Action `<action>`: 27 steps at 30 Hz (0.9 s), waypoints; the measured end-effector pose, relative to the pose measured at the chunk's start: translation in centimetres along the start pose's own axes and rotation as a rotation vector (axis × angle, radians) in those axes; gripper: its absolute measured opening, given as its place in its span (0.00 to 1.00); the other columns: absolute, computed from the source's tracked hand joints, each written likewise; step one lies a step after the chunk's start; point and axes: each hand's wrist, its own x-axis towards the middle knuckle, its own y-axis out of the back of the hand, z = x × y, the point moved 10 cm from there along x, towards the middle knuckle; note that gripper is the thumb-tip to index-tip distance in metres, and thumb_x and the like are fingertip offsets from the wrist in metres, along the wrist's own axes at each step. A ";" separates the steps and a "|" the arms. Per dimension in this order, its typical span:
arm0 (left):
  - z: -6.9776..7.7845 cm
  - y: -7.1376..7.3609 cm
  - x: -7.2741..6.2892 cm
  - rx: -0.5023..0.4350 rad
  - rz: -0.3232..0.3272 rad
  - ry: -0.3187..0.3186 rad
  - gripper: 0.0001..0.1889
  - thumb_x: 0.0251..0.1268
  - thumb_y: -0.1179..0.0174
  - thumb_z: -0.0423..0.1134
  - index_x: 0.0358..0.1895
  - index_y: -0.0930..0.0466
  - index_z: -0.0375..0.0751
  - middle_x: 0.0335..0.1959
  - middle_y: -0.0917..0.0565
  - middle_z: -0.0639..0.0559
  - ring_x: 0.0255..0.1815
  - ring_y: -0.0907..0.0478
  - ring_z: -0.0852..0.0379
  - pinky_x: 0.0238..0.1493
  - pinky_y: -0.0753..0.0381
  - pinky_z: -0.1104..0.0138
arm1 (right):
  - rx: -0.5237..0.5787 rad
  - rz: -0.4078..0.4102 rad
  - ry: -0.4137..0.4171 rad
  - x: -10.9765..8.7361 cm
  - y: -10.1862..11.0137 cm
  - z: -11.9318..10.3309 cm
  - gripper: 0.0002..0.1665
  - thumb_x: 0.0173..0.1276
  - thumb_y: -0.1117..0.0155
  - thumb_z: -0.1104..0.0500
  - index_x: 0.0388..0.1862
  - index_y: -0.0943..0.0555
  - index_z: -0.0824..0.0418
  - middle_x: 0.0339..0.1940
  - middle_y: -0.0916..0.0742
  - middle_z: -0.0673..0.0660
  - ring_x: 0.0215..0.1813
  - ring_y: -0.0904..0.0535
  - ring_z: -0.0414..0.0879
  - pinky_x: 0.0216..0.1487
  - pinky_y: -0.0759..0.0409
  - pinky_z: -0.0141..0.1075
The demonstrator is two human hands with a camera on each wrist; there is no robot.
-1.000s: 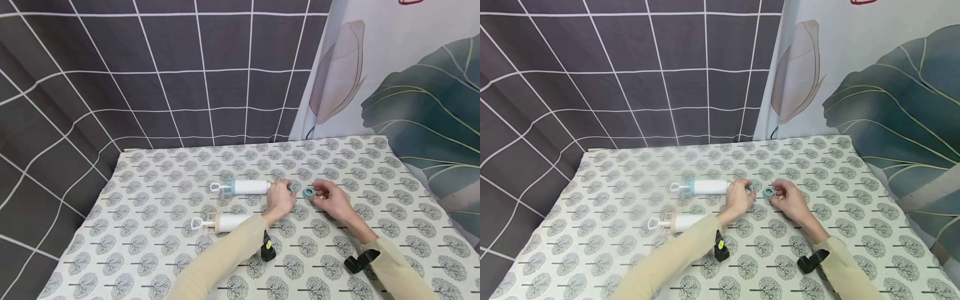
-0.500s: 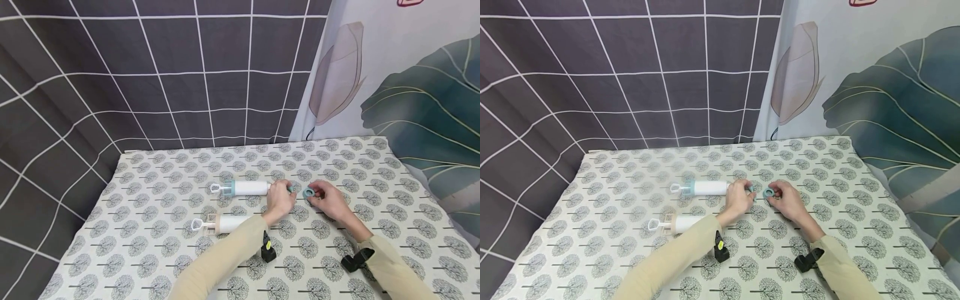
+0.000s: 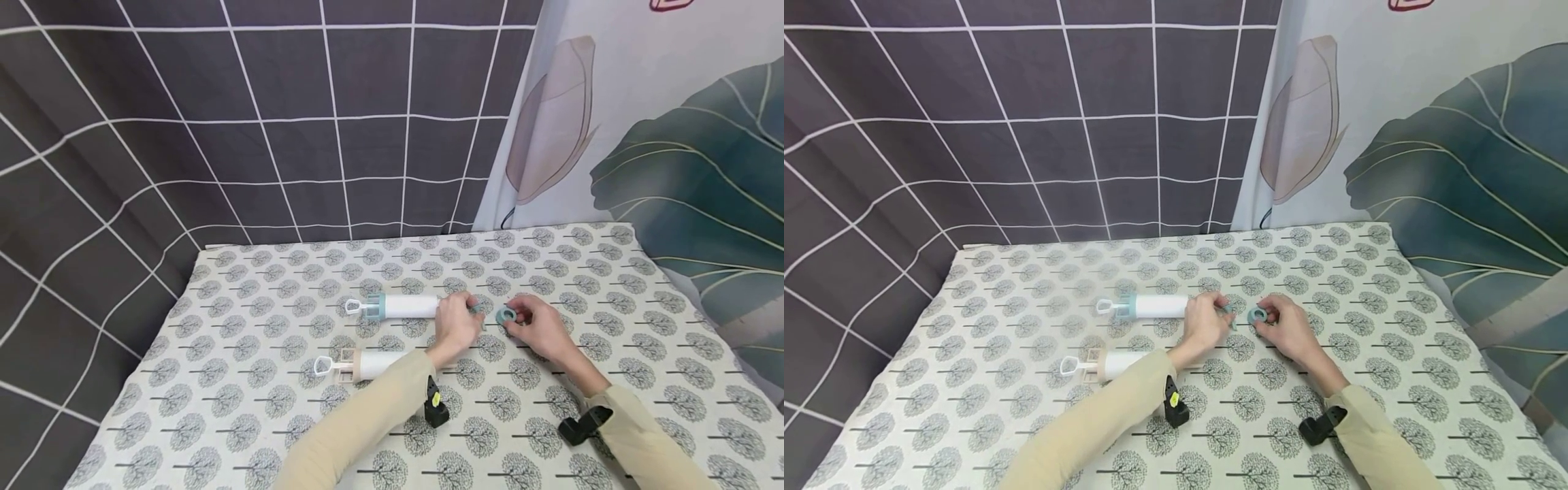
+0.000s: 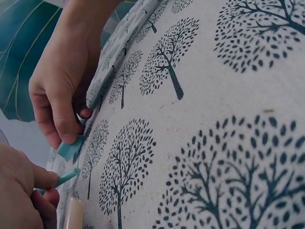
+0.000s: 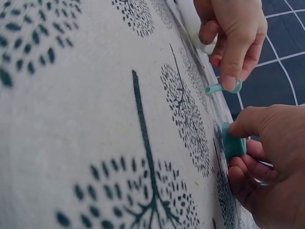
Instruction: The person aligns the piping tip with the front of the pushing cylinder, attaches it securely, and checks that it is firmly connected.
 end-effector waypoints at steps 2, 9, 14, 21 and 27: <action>0.2 0.2 0.0 -0.006 0.010 -0.013 0.08 0.53 0.26 0.31 0.36 0.15 0.39 0.32 0.15 0.52 0.30 0.21 0.59 0.36 0.22 0.72 | 0.011 0.003 -0.007 -0.1 0.1 0.1 0.20 0.56 0.27 0.69 0.48 0.20 0.72 0.33 0.17 0.58 0.34 0.23 0.48 0.32 0.24 0.31; 0.2 0.6 -0.4 -0.101 0.007 -0.013 0.06 0.55 0.29 0.26 0.31 0.17 0.36 0.28 0.16 0.50 0.23 0.23 0.63 0.31 0.23 0.76 | 0.043 0.002 -0.029 -0.3 0.3 0.2 0.21 0.55 0.27 0.69 0.48 0.21 0.73 0.34 0.15 0.60 0.34 0.21 0.48 0.33 0.22 0.30; -0.1 0.6 -0.6 -0.143 0.008 0.009 0.06 0.55 0.30 0.24 0.30 0.17 0.36 0.26 0.16 0.51 0.21 0.25 0.65 0.30 0.23 0.77 | 0.069 -0.012 -0.052 -0.5 0.1 0.4 0.23 0.56 0.27 0.68 0.50 0.22 0.74 0.38 0.15 0.62 0.37 0.20 0.50 0.35 0.20 0.30; 0.0 0.8 -0.7 -0.156 0.017 0.003 0.06 0.55 0.29 0.26 0.28 0.17 0.38 0.22 0.17 0.53 0.20 0.25 0.65 0.29 0.24 0.76 | 0.118 -0.032 -0.108 -0.9 0.2 0.8 0.24 0.57 0.27 0.67 0.52 0.22 0.72 0.39 0.15 0.61 0.39 0.20 0.50 0.36 0.19 0.30; -0.2 1.3 -0.9 -0.195 0.030 0.025 0.06 0.55 0.29 0.26 0.29 0.17 0.39 0.24 0.16 0.54 0.20 0.25 0.66 0.25 0.24 0.76 | 0.163 -0.032 -0.136 -1.1 0.3 0.8 0.23 0.57 0.27 0.67 0.51 0.23 0.72 0.39 0.16 0.61 0.38 0.20 0.50 0.36 0.18 0.29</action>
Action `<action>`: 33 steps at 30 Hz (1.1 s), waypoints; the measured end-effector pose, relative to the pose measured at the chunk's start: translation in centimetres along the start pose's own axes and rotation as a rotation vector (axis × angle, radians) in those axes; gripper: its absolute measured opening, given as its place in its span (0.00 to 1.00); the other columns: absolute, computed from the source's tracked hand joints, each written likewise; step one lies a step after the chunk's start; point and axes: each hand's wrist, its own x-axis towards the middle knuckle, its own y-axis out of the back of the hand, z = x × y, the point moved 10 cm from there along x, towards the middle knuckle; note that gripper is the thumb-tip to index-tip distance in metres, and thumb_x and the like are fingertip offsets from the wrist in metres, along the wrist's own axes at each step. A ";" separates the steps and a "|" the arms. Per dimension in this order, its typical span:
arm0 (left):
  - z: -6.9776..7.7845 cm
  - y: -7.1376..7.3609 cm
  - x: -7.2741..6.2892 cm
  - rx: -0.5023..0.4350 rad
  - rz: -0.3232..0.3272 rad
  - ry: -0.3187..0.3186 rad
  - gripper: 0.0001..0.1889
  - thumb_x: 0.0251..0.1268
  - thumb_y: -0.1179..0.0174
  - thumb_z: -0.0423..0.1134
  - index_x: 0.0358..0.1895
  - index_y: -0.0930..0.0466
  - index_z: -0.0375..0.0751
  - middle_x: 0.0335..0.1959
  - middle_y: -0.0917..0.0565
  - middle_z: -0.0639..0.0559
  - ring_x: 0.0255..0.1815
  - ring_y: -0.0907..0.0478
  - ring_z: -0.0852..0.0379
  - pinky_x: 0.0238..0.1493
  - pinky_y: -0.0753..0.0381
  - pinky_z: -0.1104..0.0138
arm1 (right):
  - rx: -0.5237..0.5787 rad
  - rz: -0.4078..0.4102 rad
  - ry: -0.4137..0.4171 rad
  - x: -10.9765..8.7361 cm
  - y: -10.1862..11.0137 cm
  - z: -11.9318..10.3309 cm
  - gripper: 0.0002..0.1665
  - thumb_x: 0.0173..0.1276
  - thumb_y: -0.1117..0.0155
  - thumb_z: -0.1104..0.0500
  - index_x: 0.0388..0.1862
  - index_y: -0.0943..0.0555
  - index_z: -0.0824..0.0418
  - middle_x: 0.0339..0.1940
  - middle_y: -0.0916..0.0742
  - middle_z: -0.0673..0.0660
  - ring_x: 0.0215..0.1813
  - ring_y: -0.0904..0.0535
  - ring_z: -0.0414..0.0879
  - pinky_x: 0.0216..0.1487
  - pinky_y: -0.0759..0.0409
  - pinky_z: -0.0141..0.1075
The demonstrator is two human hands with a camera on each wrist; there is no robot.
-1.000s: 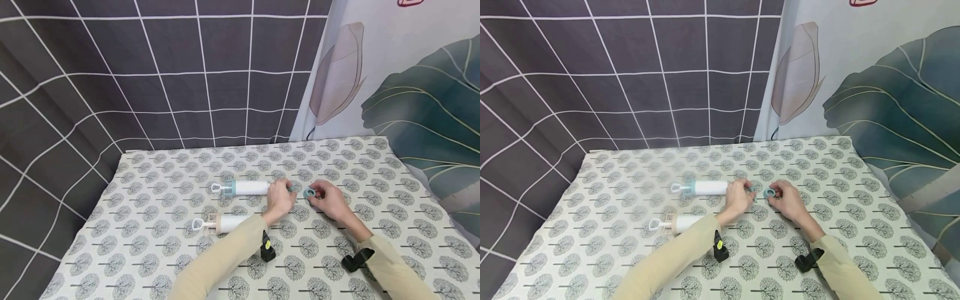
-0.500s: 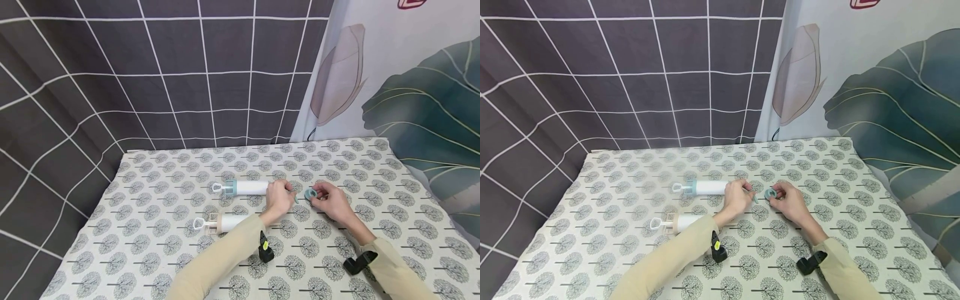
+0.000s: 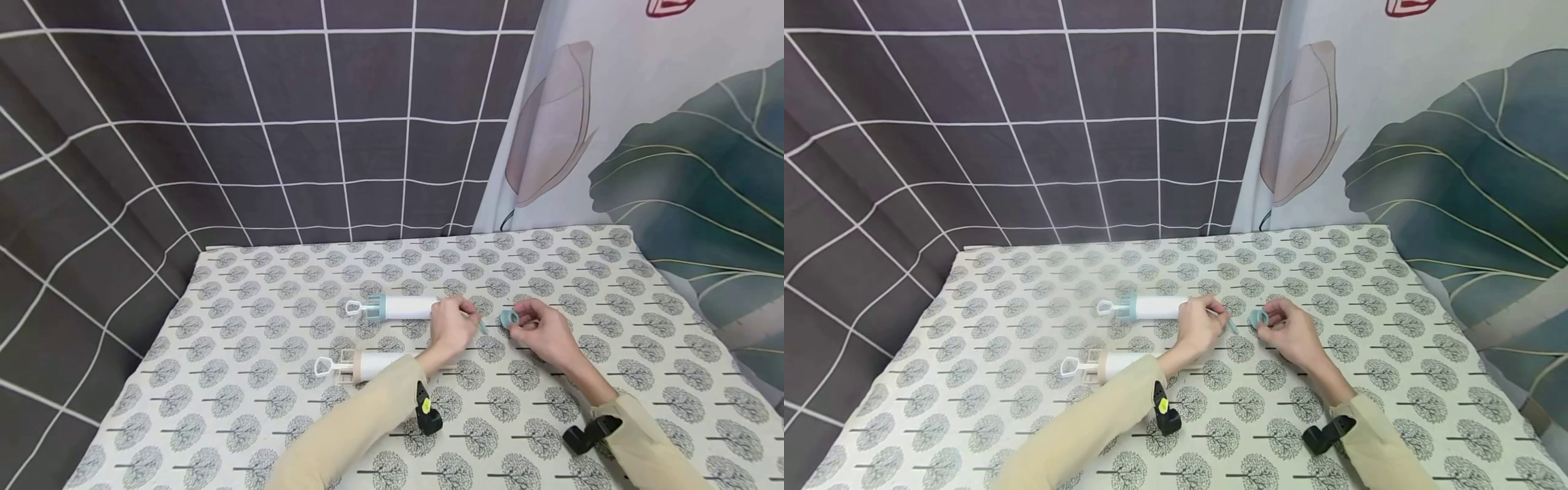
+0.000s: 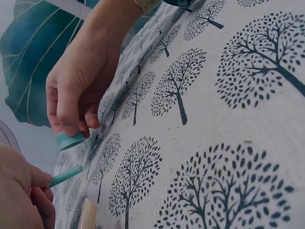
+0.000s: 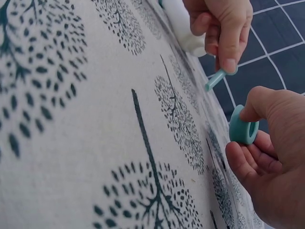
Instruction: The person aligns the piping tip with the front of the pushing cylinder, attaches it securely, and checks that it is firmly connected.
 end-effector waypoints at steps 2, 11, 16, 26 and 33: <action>-0.1 0.2 0.0 -0.015 0.006 0.014 0.06 0.55 0.29 0.27 0.29 0.17 0.39 0.23 0.17 0.55 0.19 0.26 0.66 0.23 0.24 0.75 | 0.008 0.005 0.000 -0.1 0.0 -0.1 0.23 0.57 0.27 0.68 0.50 0.23 0.72 0.38 0.16 0.61 0.37 0.20 0.49 0.36 0.18 0.29; 0.1 1.3 -0.3 -0.038 0.033 0.003 0.07 0.53 0.27 0.29 0.27 0.16 0.42 0.21 0.18 0.59 0.19 0.27 0.66 0.32 0.24 0.72 | 0.046 0.006 -0.005 -0.6 0.0 -0.7 0.21 0.57 0.29 0.68 0.49 0.24 0.71 0.37 0.16 0.61 0.36 0.20 0.49 0.34 0.18 0.30; 0.3 1.6 -0.6 -0.085 0.034 0.015 0.06 0.53 0.27 0.29 0.28 0.15 0.41 0.21 0.17 0.58 0.17 0.25 0.67 0.26 0.23 0.73 | 0.052 0.000 -0.004 -0.8 -0.1 -1.1 0.21 0.56 0.29 0.69 0.48 0.24 0.71 0.38 0.17 0.62 0.36 0.20 0.49 0.36 0.19 0.29; -0.1 2.5 -1.1 -0.116 0.053 0.059 0.06 0.53 0.25 0.32 0.29 0.14 0.41 0.21 0.17 0.59 0.19 0.25 0.66 0.25 0.24 0.73 | 0.070 -0.005 0.013 -1.4 -0.2 -1.9 0.21 0.55 0.32 0.72 0.49 0.24 0.71 0.38 0.17 0.62 0.37 0.20 0.50 0.38 0.19 0.29; 0.0 3.2 -1.3 -0.131 0.069 0.060 0.06 0.53 0.25 0.33 0.27 0.14 0.42 0.19 0.17 0.59 0.17 0.26 0.66 0.22 0.25 0.73 | 0.197 -0.029 -0.006 -2.0 -0.6 -2.6 0.21 0.55 0.34 0.75 0.49 0.27 0.74 0.40 0.19 0.65 0.39 0.20 0.51 0.42 0.19 0.28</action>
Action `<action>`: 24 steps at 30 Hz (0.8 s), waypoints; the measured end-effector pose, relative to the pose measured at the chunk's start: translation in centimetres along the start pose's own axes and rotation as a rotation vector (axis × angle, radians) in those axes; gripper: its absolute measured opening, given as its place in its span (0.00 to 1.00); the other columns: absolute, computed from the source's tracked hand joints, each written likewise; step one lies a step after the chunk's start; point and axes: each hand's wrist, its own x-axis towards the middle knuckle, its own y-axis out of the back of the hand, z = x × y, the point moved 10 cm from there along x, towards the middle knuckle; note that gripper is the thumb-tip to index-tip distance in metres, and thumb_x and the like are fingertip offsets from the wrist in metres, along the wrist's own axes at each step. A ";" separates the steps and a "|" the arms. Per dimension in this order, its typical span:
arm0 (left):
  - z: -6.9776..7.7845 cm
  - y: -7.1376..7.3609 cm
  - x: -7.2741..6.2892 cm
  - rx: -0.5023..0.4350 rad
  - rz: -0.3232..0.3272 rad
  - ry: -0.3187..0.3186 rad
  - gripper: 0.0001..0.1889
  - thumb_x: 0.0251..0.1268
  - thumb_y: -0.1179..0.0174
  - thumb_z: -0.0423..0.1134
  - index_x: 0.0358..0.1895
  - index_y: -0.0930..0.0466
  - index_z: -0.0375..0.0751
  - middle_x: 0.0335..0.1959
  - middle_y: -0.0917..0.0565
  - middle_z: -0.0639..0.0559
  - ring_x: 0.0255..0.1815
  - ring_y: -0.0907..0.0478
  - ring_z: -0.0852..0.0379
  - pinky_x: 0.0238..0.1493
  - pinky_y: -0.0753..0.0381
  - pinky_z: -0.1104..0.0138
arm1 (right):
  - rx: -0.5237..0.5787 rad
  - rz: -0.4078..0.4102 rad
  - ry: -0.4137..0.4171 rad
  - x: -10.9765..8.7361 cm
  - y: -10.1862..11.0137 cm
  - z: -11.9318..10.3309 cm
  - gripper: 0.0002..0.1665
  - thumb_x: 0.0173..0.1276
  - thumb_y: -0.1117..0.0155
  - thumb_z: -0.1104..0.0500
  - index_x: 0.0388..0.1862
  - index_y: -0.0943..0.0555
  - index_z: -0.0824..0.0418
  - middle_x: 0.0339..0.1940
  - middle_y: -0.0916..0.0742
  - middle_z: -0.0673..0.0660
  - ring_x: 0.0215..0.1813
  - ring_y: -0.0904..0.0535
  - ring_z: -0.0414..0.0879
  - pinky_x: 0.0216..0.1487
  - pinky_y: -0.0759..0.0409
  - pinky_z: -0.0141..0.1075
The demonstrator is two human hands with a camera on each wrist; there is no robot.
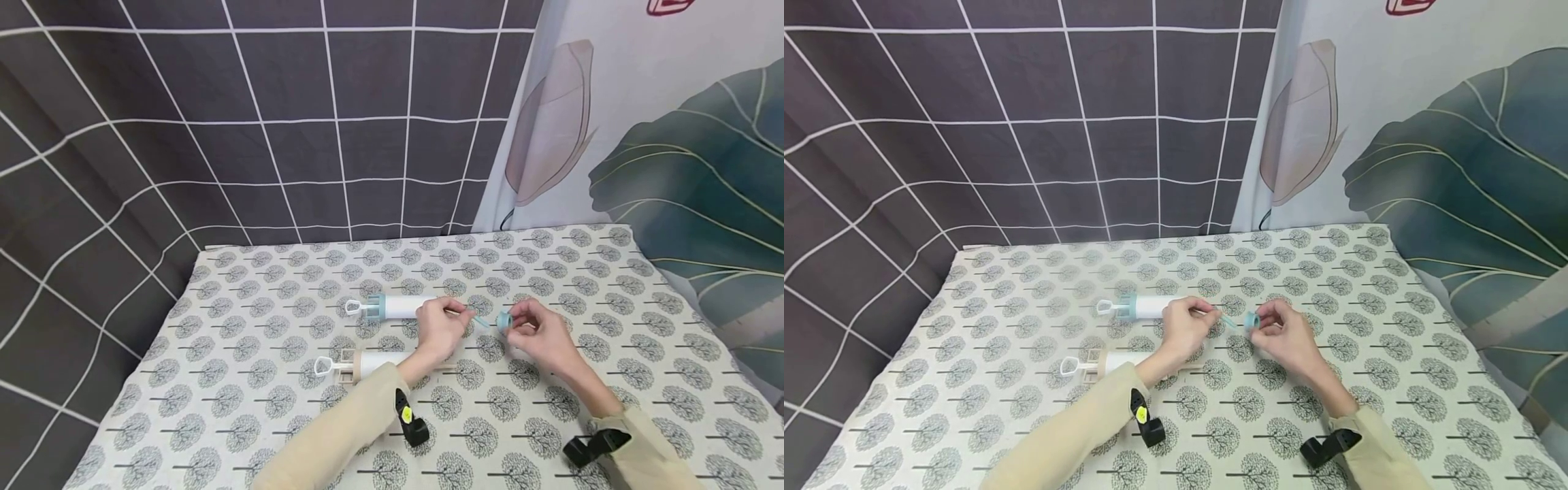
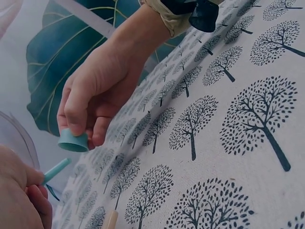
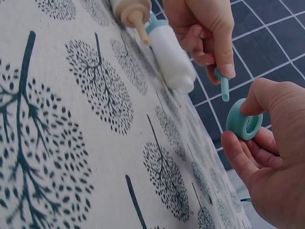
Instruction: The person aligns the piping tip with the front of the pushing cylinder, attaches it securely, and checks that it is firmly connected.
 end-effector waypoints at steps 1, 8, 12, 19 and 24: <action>0.0 0.1 0.0 -0.001 -0.001 0.000 0.06 0.53 0.25 0.33 0.27 0.14 0.42 0.19 0.17 0.59 0.17 0.26 0.66 0.21 0.25 0.73 | 0.020 -0.005 -0.005 -0.1 -0.1 -0.1 0.21 0.55 0.34 0.75 0.49 0.27 0.74 0.40 0.19 0.65 0.39 0.20 0.51 0.42 0.19 0.28; 0.0 0.7 -0.3 -0.014 -0.015 0.008 0.05 0.55 0.26 0.34 0.28 0.14 0.43 0.18 0.19 0.60 0.16 0.26 0.66 0.20 0.27 0.72 | 0.088 -0.025 -0.022 -0.3 -0.7 -0.4 0.22 0.56 0.35 0.76 0.49 0.28 0.75 0.41 0.21 0.67 0.38 0.20 0.51 0.42 0.18 0.29; 0.2 0.9 -0.5 -0.028 -0.021 0.016 0.05 0.55 0.26 0.34 0.28 0.14 0.43 0.18 0.20 0.60 0.16 0.27 0.64 0.18 0.27 0.71 | 0.103 -0.030 -0.017 -0.4 -0.9 -0.6 0.22 0.56 0.35 0.76 0.50 0.29 0.75 0.41 0.20 0.67 0.38 0.20 0.50 0.42 0.18 0.29; 0.3 1.3 -1.0 -0.045 -0.020 0.015 0.05 0.55 0.26 0.35 0.28 0.14 0.43 0.18 0.19 0.60 0.18 0.26 0.65 0.21 0.26 0.72 | 0.092 -0.025 -0.007 -0.6 -1.1 -1.2 0.22 0.56 0.35 0.76 0.50 0.29 0.75 0.42 0.19 0.66 0.40 0.20 0.51 0.43 0.18 0.30; 0.3 1.5 -1.2 -0.062 -0.015 -0.002 0.06 0.55 0.26 0.34 0.27 0.15 0.42 0.18 0.20 0.59 0.17 0.27 0.66 0.21 0.26 0.73 | 0.120 -0.034 -0.035 -0.9 -1.4 -1.4 0.23 0.55 0.35 0.75 0.50 0.29 0.74 0.43 0.20 0.66 0.41 0.20 0.54 0.45 0.18 0.31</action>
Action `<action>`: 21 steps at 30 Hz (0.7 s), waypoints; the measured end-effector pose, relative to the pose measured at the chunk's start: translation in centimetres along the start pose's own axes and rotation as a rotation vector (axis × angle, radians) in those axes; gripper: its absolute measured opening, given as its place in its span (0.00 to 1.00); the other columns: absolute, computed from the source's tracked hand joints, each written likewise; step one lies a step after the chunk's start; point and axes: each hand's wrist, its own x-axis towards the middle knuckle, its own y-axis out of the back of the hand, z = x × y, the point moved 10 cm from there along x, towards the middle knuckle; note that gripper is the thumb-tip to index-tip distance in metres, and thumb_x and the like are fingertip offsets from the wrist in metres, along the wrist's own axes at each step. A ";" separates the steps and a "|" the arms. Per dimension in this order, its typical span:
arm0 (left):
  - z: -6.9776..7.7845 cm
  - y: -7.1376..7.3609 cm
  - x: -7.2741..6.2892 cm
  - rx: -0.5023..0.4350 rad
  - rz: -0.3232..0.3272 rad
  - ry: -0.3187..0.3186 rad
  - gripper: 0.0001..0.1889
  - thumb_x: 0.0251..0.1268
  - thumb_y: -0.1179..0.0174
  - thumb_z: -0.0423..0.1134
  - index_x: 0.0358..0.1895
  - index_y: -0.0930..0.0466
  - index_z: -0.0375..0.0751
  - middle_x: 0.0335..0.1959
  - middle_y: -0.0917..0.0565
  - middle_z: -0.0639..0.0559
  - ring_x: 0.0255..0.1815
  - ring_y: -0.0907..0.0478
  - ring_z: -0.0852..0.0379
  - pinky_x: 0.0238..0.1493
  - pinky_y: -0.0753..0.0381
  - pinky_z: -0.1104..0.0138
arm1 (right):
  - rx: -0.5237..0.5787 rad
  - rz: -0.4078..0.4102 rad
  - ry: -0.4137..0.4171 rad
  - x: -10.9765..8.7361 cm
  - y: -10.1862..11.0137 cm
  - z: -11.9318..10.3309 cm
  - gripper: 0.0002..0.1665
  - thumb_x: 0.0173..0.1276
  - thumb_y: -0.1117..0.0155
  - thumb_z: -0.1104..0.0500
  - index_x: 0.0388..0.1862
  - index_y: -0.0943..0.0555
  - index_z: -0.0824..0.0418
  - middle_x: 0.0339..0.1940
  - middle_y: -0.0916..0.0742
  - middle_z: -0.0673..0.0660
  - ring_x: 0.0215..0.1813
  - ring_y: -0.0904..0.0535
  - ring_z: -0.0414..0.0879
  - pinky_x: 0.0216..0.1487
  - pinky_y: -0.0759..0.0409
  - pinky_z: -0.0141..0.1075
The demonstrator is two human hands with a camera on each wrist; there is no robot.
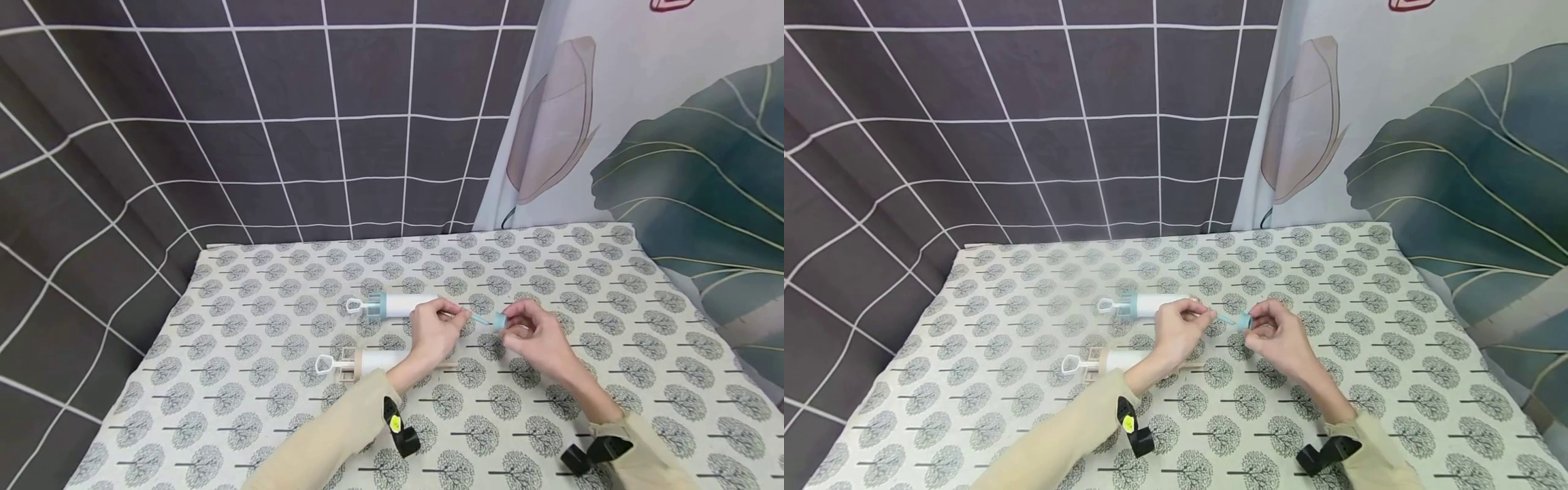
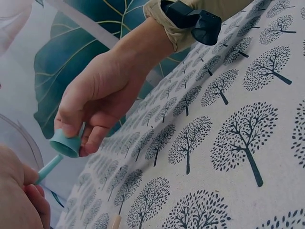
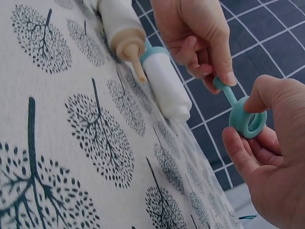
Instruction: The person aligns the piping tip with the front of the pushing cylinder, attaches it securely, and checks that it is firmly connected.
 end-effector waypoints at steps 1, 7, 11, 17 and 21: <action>0.0 0.1 -0.1 -0.003 0.002 -0.003 0.06 0.55 0.26 0.34 0.27 0.15 0.41 0.18 0.20 0.59 0.17 0.27 0.66 0.20 0.27 0.73 | 0.004 0.000 -0.002 0.0 -0.1 0.0 0.23 0.54 0.35 0.75 0.50 0.29 0.73 0.43 0.20 0.66 0.41 0.20 0.54 0.45 0.18 0.31; 0.2 0.4 -0.5 -0.035 -0.002 -0.022 0.05 0.55 0.27 0.33 0.27 0.15 0.39 0.18 0.19 0.57 0.17 0.25 0.66 0.20 0.25 0.72 | 0.024 0.004 0.024 -0.2 -0.4 -0.4 0.23 0.54 0.37 0.76 0.50 0.29 0.74 0.43 0.20 0.66 0.41 0.20 0.54 0.45 0.18 0.30; 0.0 0.7 -0.7 -0.050 0.002 -0.021 0.05 0.55 0.27 0.33 0.28 0.15 0.38 0.18 0.19 0.57 0.17 0.25 0.66 0.19 0.24 0.72 | 0.048 0.004 0.030 -0.3 -0.7 -0.5 0.24 0.53 0.37 0.77 0.50 0.30 0.74 0.43 0.21 0.67 0.42 0.20 0.54 0.45 0.18 0.30; -0.4 1.2 -1.0 -0.056 0.019 -0.013 0.06 0.55 0.26 0.34 0.28 0.15 0.39 0.17 0.19 0.57 0.16 0.26 0.66 0.18 0.25 0.72 | 0.071 -0.004 0.041 -0.4 -1.3 -0.6 0.23 0.54 0.37 0.77 0.50 0.30 0.74 0.42 0.21 0.67 0.42 0.20 0.55 0.46 0.18 0.31; -0.5 1.4 -1.1 -0.060 0.036 -0.007 0.06 0.54 0.26 0.34 0.28 0.15 0.40 0.17 0.20 0.57 0.17 0.26 0.66 0.18 0.25 0.72 | 0.082 -0.005 0.049 -0.4 -1.6 -0.7 0.23 0.54 0.37 0.77 0.50 0.29 0.74 0.42 0.20 0.67 0.42 0.20 0.53 0.46 0.18 0.30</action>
